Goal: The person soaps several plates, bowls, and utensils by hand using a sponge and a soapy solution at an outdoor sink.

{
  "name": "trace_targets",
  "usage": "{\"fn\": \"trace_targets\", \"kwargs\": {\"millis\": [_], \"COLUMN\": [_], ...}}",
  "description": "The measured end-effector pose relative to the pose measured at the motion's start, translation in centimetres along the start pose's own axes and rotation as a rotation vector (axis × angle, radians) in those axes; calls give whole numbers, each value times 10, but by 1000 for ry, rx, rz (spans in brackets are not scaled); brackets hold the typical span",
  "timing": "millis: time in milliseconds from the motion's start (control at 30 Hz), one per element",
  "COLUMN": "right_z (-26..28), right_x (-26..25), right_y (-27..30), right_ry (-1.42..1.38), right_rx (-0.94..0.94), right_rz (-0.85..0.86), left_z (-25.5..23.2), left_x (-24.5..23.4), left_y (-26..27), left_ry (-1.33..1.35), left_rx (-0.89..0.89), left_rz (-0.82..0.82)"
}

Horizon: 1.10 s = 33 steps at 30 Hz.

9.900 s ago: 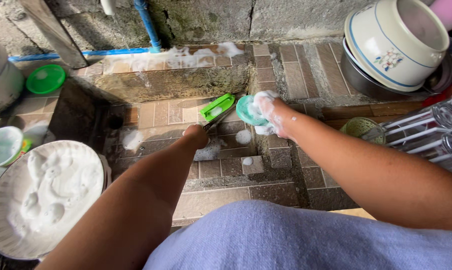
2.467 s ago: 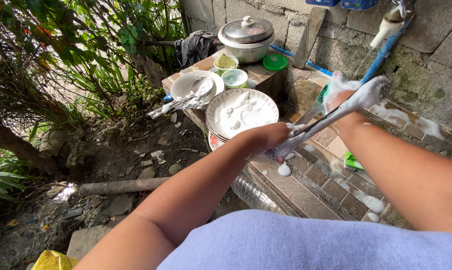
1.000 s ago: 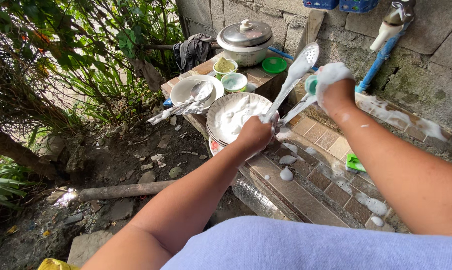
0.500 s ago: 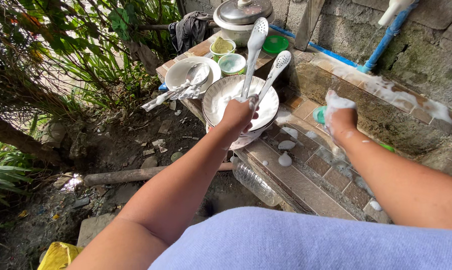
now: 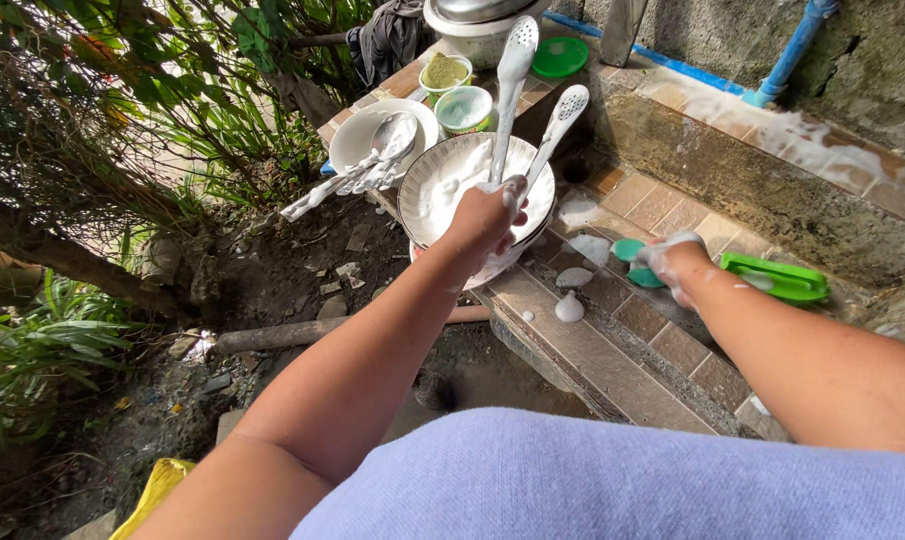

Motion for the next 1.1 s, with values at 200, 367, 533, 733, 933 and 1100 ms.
{"fn": "trace_targets", "kwargs": {"millis": [200, 367, 533, 733, 933, 1100], "right_z": [7, 21, -22, -9, 65, 113], "right_x": [-16, 3, 51, 56, 8, -51], "right_y": [0, -1, -20, -14, -24, -80], "right_ry": [401, 812, 942, 1099, 241, -619], "right_rx": [-166, -699, -758, -643, -106, 159], "right_rz": [-22, -54, 231, 341, -67, -246], "left_z": [-1, -8, -14, -7, -1, -8], "left_x": [21, 31, 20, -8, -28, -34], "left_y": [4, 12, 17, 23, 11, -18], "left_ry": [-44, -38, -204, -58, 78, 172], "left_rx": [-39, -48, -8, -23, 2, -15], "left_rz": [-15, -23, -81, -149, -163, -90]}}
Point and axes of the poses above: each hand's wrist, its own y-axis away from the middle knuckle, its own x-axis out of the palm, z = x × y, the point moved 5 cm from there along -y, towards the middle knuckle, and after that the axes turned 6 degrees about -z, right-handed, at the moved point
